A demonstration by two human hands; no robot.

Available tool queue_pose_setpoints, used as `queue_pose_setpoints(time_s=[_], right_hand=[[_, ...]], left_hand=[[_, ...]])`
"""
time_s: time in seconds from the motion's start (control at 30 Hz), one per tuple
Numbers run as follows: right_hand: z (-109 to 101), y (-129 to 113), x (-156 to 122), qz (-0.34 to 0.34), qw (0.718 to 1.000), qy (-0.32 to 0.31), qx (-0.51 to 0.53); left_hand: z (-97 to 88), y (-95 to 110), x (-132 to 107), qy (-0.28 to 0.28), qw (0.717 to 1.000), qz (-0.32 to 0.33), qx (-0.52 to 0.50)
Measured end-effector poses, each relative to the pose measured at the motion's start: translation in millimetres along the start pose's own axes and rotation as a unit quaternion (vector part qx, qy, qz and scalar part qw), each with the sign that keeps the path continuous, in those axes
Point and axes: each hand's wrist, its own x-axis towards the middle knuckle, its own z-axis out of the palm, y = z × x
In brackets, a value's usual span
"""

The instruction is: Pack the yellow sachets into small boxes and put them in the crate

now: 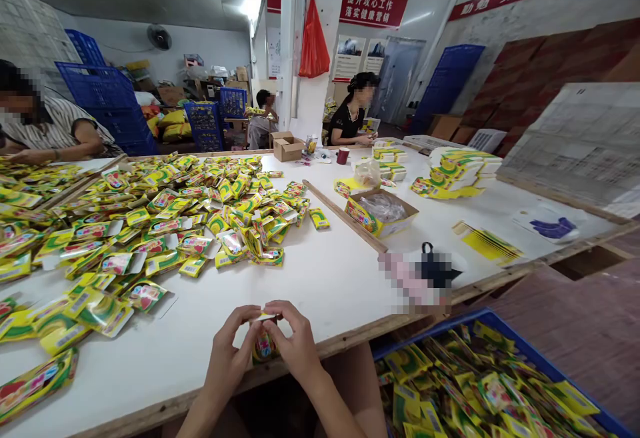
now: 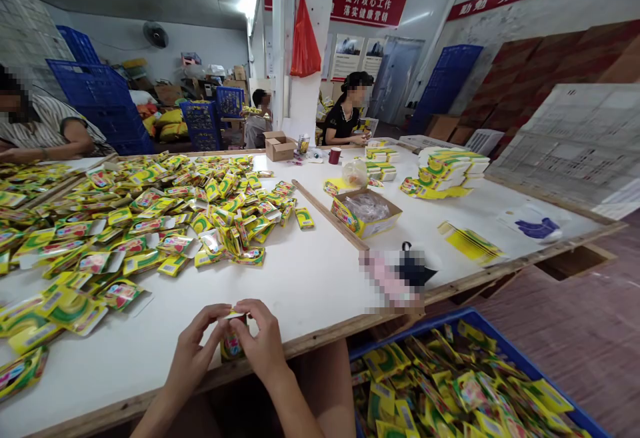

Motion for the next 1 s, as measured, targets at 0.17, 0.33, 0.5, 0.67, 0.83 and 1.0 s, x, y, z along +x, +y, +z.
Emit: queue_pose_setpoints(time_s=[0.17, 0.33, 0.5, 0.67, 0.83, 1.0], right_hand=[[5, -7, 2, 0.016, 0.999, 0.017, -0.026], [6, -10, 10, 0.045, 0.997, 0.021, -0.051], [2, -14, 16, 0.072, 0.996, 0.011, -0.044], [-4, -7, 10, 0.046, 0.999, -0.015, -0.017], [0, -1, 2, 0.050, 0.998, -0.030, 0.017], [-7, -9, -4, 0.042, 0.999, 0.020, -0.011]], left_hand=[[-0.4, 8, 0, 0.032, 0.998, -0.049, -0.027], [3.7, 12, 5, 0.057, 0.995, -0.077, -0.038], [6.3, 14, 6, 0.050, 0.995, -0.075, -0.050], [2.0, 4, -1, 0.045, 0.994, -0.064, -0.070], [-1.1, -1, -3, 0.019, 0.996, -0.043, -0.076], [1.1, 2, -9, -0.004, 0.997, -0.045, -0.069]])
